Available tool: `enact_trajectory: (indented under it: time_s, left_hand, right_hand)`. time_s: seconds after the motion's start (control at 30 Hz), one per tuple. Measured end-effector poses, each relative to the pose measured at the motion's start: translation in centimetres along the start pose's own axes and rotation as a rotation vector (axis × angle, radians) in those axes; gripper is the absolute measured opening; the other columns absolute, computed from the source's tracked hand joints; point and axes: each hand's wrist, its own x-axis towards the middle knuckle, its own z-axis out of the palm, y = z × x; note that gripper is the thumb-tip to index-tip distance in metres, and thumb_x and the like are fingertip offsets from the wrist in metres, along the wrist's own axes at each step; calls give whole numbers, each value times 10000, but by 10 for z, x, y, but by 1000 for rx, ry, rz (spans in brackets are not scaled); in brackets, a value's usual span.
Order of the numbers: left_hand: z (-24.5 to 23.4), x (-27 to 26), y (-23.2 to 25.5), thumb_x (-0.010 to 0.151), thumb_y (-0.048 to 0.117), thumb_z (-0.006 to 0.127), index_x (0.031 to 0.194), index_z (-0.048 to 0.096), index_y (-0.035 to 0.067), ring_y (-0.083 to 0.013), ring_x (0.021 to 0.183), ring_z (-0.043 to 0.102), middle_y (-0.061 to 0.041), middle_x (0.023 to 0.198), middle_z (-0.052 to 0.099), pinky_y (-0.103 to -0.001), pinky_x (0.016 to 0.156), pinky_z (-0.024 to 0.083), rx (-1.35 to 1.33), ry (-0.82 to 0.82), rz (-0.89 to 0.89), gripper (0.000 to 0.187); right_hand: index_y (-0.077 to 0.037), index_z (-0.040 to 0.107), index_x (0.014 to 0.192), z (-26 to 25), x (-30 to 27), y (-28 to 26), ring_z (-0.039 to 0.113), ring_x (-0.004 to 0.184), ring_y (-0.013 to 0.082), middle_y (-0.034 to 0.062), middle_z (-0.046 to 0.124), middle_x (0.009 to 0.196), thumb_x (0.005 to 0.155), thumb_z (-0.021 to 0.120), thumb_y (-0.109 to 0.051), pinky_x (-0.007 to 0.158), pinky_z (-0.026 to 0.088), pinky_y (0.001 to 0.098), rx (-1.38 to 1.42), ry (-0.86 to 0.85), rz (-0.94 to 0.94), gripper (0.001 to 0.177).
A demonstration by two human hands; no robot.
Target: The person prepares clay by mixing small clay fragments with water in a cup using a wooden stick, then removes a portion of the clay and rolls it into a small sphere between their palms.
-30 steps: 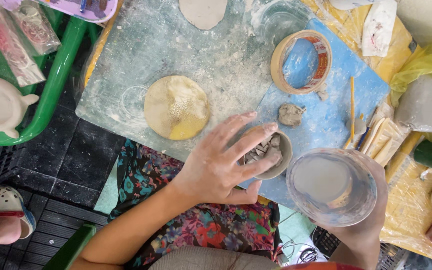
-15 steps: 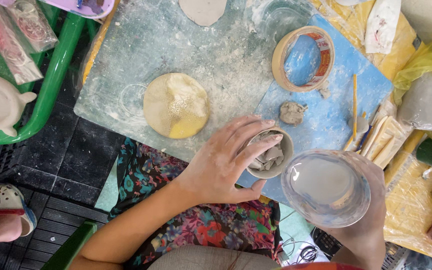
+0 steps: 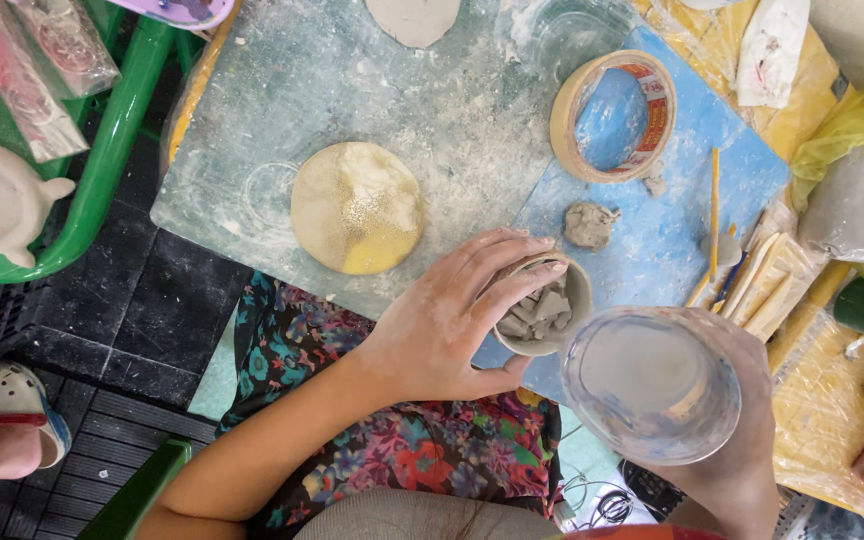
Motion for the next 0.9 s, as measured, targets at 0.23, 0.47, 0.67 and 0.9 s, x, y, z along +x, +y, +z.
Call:
enact_trajectory:
  time_s: [0.23,0.47,0.67,0.9]
  left_hand:
    - [-1,0,-2,828,276,816,1513,444,115,-376,1464,467,-139,1527,472,-503,1281,386,-16,-16,5,796]
    - [-1,0,-2,830,282,826,1519,434,102,-364,1468,470,-136,1540,468,-497,1289,386,-18,-11,17,812]
    - [-2,1,-2,832,274,825,1520,434,100,-357,1462,477,-133,1538,468,-499,1291,388,-22,-14,17,810]
    - [-1,-1,-3,824,261,819,1514,438,95,-367,1459,476,-137,1536,466,-492,1273,399,-18,-20,11,806]
  right_hand:
    - [-15,413,1439,2,-4,1,533,1336,333,169,573,1383,559,937,-284,1188,415,459,128,43,6,1059]
    - [-13,549,1332,-3,10,-4,569,1285,358,152,638,1315,454,952,-302,1142,429,475,-70,-46,26,1008]
    - [-4,534,1344,-4,16,-10,560,1277,374,160,633,1322,454,942,-315,1125,429,481,-88,-53,46,1028]
    - [-26,478,1391,2,13,-9,551,1298,281,100,609,1375,567,924,-310,1161,409,423,112,40,41,980]
